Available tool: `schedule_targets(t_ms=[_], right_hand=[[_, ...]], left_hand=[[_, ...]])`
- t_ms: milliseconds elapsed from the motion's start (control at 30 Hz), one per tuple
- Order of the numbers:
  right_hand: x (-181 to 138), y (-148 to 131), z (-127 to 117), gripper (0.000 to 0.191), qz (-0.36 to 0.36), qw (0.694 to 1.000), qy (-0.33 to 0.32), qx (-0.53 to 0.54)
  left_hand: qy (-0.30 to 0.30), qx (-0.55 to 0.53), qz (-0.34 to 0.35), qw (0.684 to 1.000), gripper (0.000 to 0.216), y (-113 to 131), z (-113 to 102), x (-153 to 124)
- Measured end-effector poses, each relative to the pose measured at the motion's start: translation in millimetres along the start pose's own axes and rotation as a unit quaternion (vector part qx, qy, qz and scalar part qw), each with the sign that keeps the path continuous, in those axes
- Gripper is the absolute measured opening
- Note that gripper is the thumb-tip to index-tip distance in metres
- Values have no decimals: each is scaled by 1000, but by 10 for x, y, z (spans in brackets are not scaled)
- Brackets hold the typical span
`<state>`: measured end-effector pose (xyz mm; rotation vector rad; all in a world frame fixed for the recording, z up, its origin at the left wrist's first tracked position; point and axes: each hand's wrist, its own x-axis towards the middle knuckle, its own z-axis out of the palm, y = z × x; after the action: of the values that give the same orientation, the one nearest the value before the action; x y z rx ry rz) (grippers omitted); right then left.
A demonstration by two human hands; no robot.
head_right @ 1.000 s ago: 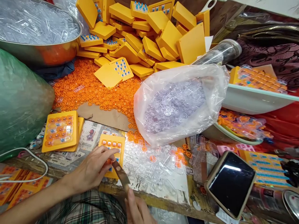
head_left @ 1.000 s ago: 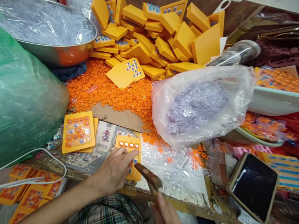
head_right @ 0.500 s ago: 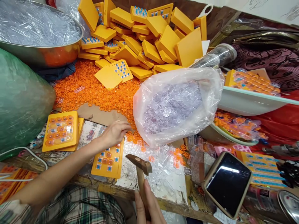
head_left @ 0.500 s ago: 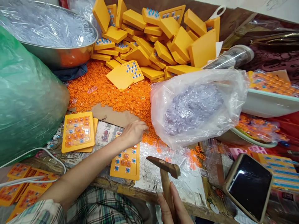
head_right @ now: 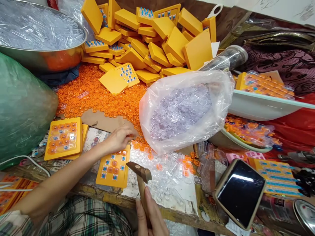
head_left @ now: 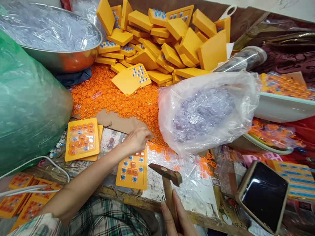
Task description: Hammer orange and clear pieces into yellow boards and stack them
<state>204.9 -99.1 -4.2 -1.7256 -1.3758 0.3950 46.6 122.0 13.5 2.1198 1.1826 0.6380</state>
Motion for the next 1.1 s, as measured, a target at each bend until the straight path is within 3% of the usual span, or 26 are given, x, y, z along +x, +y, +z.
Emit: schedule_targets(t_ms=[133, 233, 367, 500, 633, 800, 867, 933, 1033, 1100], right_hand=[[9, -69, 47, 38, -43, 998, -27, 25], [41, -101, 68, 48, -98, 991, -90, 32], [94, -159, 102, 62, -164, 973, -164, 16], [143, -219, 84, 61, -177, 950, -255, -13], [163, -228, 29, 62, -208, 952, -222, -14], [121, -190, 49, 57, -190, 942, -268, -65], [103, -186, 79, 53, -160, 959, -232, -39], [98, -185, 95, 47, -126, 978, -164, -1], [123, -170, 69, 40, -73, 994, -75, 22], [153, -143, 27, 39, -37, 998, -48, 15]], left_hand=[[35, -82, 0, 996, 39, 116, -188, -706], [27, -102, -13, 994, 46, 84, -205, -1199], [29, -108, -27, 993, 55, -20, -75, -1444], [68, -127, -29, 989, 58, -72, 18, -1436], [80, -149, -40, 985, 56, -83, 44, -1446], [58, -187, -97, 976, 56, -80, -39, -1462], [53, -192, -108, 974, 51, -73, -119, -1403], [90, -165, -99, 977, 37, -64, -187, -1250], [163, -64, -52, 983, 22, -54, -182, -805], [132, 8, -35, 991, 25, -55, -94, -417]])
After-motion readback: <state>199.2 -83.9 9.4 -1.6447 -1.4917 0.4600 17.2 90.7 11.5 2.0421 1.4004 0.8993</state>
